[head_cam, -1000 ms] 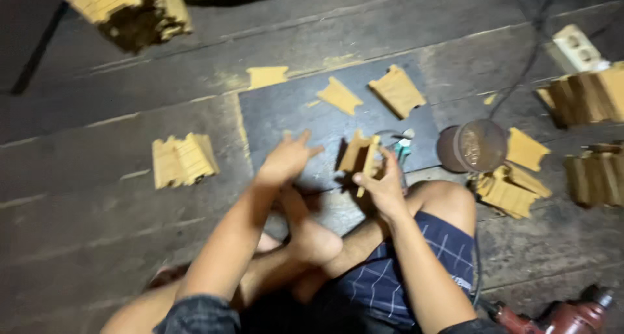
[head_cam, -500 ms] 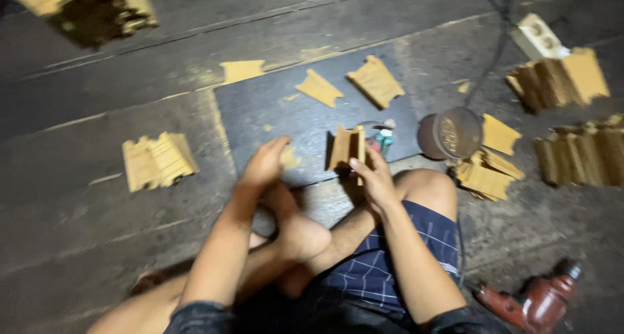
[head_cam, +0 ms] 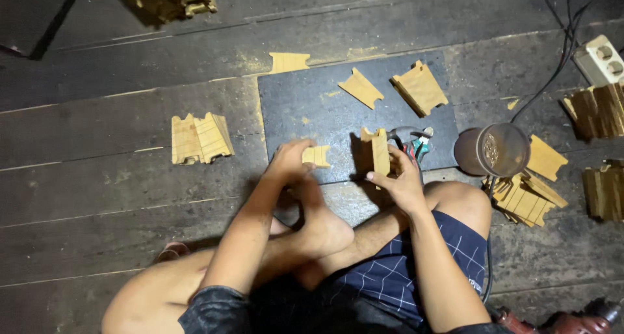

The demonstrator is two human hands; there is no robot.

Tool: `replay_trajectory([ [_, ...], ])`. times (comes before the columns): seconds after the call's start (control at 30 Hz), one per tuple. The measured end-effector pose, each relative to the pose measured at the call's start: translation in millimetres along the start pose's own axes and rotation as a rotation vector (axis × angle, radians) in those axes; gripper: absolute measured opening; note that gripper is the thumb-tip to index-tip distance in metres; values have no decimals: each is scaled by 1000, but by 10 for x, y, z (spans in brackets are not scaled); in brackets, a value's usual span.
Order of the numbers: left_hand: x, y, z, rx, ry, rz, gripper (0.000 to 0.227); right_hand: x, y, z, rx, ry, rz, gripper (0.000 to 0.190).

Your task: The person assembles wooden components by fitting small wooden pieces together and securing them with a hammer.

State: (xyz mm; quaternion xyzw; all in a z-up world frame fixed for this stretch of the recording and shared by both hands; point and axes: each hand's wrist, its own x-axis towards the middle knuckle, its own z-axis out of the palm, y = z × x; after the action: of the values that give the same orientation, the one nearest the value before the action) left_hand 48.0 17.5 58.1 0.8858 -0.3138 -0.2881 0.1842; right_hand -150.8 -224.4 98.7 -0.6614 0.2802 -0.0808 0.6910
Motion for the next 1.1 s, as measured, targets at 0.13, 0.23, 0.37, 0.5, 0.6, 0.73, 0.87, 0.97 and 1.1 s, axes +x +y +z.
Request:
replay_trajectory([
  [0.13,132,-215,42,-88,101,-54,80,46,-6,30,-52,6,-49,99],
  [0.23,171,-217,107,-273,212,65,58,109,-219,66,-206,5,-110,107],
  [0.37,171,-50,191,-404,247,74,46,175,-757,190,-625,-98,-142,112],
  [0.5,54,93,251,-251,164,-60,55,460,-580,320,-744,-211,-269,111],
  [0.6,-118,164,287,-205,154,-244,53,577,-401,497,-862,-328,-346,106],
  [0.73,-243,144,378,-644,404,-227,74,686,-301,736,-902,-454,-451,94],
  [0.87,-442,365,272,-636,471,-204,61,504,-533,797,-1000,-488,-518,60],
  [0.97,-377,205,336,-606,456,-227,42,270,-761,703,-1034,-361,-558,62],
  [1.1,-203,45,565,-469,445,-195,32,480,147,479,-892,-244,-483,49],
])
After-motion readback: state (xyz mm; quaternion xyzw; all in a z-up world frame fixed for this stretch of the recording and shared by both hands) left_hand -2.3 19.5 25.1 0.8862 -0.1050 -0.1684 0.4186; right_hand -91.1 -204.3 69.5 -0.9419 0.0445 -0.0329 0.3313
